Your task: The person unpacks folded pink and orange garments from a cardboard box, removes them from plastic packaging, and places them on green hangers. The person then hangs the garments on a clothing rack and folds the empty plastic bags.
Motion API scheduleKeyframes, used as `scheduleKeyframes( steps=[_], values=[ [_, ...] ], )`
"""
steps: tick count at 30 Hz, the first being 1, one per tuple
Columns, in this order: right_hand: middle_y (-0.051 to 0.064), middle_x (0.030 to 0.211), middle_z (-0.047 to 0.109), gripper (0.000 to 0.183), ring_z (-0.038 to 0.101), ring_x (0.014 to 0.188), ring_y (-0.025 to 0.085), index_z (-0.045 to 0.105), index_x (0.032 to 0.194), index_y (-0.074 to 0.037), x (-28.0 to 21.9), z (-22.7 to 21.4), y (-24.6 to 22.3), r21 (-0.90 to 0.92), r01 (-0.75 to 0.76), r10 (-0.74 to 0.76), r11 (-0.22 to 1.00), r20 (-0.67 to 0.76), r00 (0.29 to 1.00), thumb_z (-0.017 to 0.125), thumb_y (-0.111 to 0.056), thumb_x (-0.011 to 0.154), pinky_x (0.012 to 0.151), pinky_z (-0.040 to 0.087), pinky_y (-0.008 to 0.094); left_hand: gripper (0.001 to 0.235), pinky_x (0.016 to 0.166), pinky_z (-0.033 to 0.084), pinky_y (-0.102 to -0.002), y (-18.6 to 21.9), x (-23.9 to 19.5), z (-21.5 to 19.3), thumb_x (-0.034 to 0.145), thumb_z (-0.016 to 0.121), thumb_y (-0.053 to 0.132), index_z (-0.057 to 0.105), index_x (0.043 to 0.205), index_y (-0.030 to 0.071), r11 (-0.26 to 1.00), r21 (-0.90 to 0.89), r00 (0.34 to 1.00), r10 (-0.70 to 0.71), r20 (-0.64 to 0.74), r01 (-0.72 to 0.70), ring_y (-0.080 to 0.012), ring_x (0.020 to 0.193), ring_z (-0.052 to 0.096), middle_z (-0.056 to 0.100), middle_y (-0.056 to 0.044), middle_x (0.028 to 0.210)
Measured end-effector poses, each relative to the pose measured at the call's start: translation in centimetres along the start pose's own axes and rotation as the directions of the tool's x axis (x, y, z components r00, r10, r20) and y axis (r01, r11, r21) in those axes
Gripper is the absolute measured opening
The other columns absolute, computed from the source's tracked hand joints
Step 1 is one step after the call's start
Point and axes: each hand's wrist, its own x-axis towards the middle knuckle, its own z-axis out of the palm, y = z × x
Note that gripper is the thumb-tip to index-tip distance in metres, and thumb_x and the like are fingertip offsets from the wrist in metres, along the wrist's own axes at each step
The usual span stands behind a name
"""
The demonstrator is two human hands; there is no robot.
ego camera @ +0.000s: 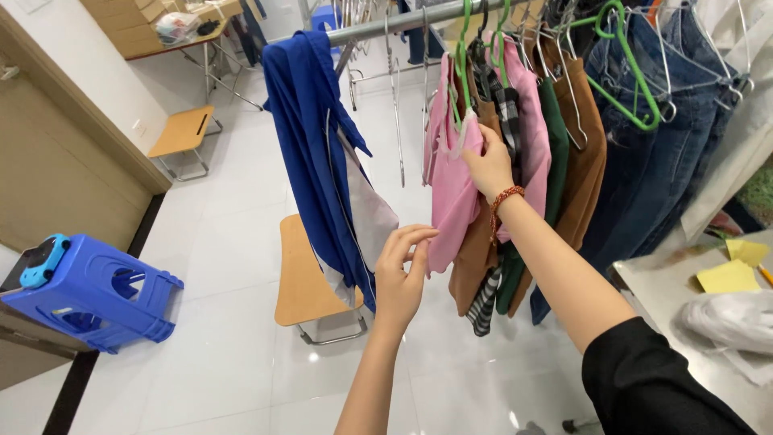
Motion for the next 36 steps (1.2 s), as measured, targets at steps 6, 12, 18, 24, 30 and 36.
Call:
scheduleKeyframes(
  steps=[6,12,18,24,30,36],
  values=[
    [0.022,0.124,0.076,0.051,0.078,0.101,0.032,0.061,0.143,-0.006,-9.2,-1.3,10.1,0.000,-0.163,0.159,0.987,0.208,0.965,0.061,0.005,0.094,0.077,0.067,0.037,0.023,0.080,0.064,-0.036,-4.0,-3.2,3.3,0.107,0.060,0.011,0.080,0.115,0.017,0.989,-0.041,0.978,-0.134,0.162,0.142,-0.0216,0.101,0.074,0.077,-0.004,0.114],
    [0.014,0.117,0.082,0.038,0.079,0.091,0.018,0.072,0.133,-0.008,-25.5,-12.7,25.1,-0.049,-0.546,0.537,0.837,0.270,0.799,0.066,-0.013,0.096,0.072,0.062,0.029,0.023,0.081,0.063,-0.032,-6.4,-9.6,11.1,0.106,0.060,0.012,0.081,0.116,0.014,0.923,-0.046,0.818,-0.315,0.481,0.382,-0.0195,0.101,0.072,0.075,-0.007,0.115],
    [0.018,0.122,0.080,0.037,0.076,0.104,0.024,0.070,0.136,-0.005,-38.7,-28.6,17.4,0.184,-0.585,0.600,0.790,-0.034,0.799,0.064,-0.011,0.100,0.082,0.062,0.032,0.026,0.083,0.059,-0.031,-2.4,-17.5,20.3,0.109,0.056,0.014,0.079,0.121,0.014,0.839,0.026,0.523,-0.362,0.772,0.543,-0.0199,0.108,0.072,0.072,-0.006,0.117],
    [0.020,0.117,0.082,0.032,0.078,0.104,0.029,0.071,0.131,0.000,-54.3,-39.1,11.7,0.375,-0.527,0.644,0.763,-0.371,0.669,0.064,-0.016,0.105,0.093,0.062,0.045,0.026,0.075,0.057,-0.026,4.6,-26.2,28.1,0.108,0.058,0.017,0.075,0.127,0.012,0.821,0.128,0.191,-0.277,0.942,0.557,-0.0162,0.100,0.074,0.074,-0.008,0.124],
    [0.001,0.069,0.050,0.029,0.060,0.053,0.016,0.066,0.098,-0.010,-77.3,-48.3,16.4,0.372,-0.341,0.352,0.863,-0.928,-0.119,0.062,-0.030,0.118,0.050,0.051,0.027,0.029,0.063,0.053,-0.024,10.1,-39.1,33.5,0.109,0.056,0.015,0.073,0.129,0.003,0.761,0.144,-0.067,-0.131,0.989,0.632,-0.0208,0.088,0.078,0.079,-0.017,0.117],
    [0.017,0.107,0.072,0.060,0.076,0.086,0.028,0.042,0.142,-0.005,-83.4,-52.8,12.1,0.632,-0.240,0.652,0.737,-0.758,0.003,0.040,-0.060,0.118,0.068,0.063,0.038,0.028,0.072,0.056,-0.023,14.1,-51.3,35.9,0.109,0.058,0.020,0.072,0.129,0.008,0.751,0.244,-0.271,-0.090,0.958,0.614,-0.0198,0.098,0.079,0.079,-0.014,0.121]
  ],
)
